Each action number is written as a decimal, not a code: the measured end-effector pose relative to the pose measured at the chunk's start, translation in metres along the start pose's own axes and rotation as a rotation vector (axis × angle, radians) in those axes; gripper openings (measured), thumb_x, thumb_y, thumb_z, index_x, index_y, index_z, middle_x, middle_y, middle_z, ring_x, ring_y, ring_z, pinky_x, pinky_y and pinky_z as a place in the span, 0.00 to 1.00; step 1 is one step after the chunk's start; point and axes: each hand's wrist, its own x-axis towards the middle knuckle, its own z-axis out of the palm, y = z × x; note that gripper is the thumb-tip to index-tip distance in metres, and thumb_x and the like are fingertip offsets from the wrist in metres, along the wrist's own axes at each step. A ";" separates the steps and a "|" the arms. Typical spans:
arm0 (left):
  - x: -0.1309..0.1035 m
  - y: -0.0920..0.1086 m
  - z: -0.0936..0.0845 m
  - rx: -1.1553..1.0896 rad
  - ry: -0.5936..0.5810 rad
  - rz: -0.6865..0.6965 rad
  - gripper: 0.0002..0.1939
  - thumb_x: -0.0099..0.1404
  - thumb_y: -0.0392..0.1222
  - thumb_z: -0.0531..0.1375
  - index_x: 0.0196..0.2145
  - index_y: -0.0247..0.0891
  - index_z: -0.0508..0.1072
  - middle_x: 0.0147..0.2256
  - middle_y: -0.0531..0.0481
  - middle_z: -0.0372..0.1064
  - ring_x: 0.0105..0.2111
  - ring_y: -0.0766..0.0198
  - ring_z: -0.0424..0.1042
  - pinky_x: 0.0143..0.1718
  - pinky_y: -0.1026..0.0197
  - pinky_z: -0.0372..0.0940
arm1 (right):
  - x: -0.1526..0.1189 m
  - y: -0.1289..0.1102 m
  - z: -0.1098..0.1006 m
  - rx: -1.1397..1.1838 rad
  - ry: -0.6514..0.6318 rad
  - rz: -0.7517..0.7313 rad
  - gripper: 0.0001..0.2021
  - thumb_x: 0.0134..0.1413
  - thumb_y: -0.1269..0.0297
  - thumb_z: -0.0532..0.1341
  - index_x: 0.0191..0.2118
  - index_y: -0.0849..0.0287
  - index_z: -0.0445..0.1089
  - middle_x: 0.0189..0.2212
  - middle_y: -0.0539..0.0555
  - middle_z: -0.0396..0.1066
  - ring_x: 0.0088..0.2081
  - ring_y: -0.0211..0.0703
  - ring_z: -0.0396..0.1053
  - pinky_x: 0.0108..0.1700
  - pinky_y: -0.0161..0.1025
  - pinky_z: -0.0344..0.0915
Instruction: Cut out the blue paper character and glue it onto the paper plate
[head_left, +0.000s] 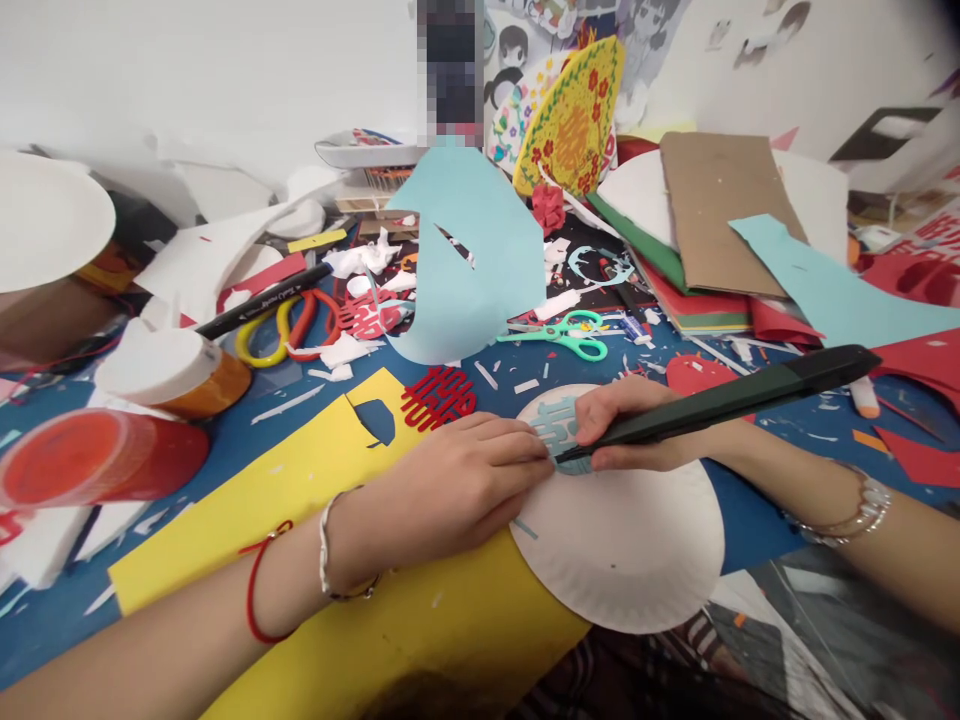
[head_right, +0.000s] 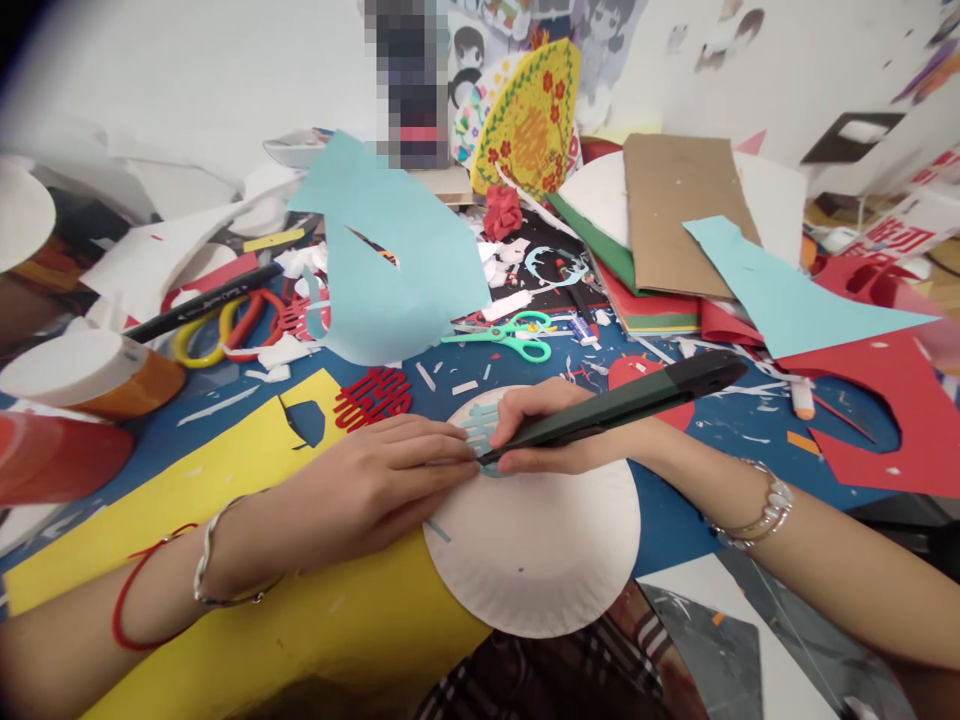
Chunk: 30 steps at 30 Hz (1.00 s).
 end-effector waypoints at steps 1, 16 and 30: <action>0.000 0.000 0.000 -0.001 -0.003 0.002 0.11 0.71 0.33 0.53 0.48 0.30 0.71 0.46 0.44 0.73 0.50 0.54 0.69 0.51 0.54 0.66 | 0.000 0.000 0.000 -0.009 0.000 -0.006 0.05 0.55 0.65 0.65 0.34 0.59 0.69 0.26 0.49 0.71 0.25 0.34 0.68 0.28 0.31 0.65; 0.003 0.006 -0.002 0.101 -0.044 0.033 0.13 0.71 0.32 0.52 0.49 0.26 0.71 0.45 0.41 0.73 0.47 0.51 0.69 0.46 0.50 0.68 | 0.001 -0.006 -0.005 -0.068 -0.105 -0.048 0.03 0.56 0.70 0.63 0.33 0.59 0.68 0.25 0.49 0.70 0.25 0.34 0.67 0.28 0.31 0.64; 0.001 0.005 -0.003 0.083 -0.064 0.025 0.13 0.70 0.31 0.52 0.50 0.27 0.71 0.46 0.42 0.72 0.47 0.50 0.69 0.47 0.49 0.67 | 0.003 -0.007 -0.008 -0.023 -0.142 -0.102 0.06 0.57 0.74 0.62 0.33 0.57 0.64 0.25 0.46 0.64 0.25 0.33 0.63 0.30 0.32 0.61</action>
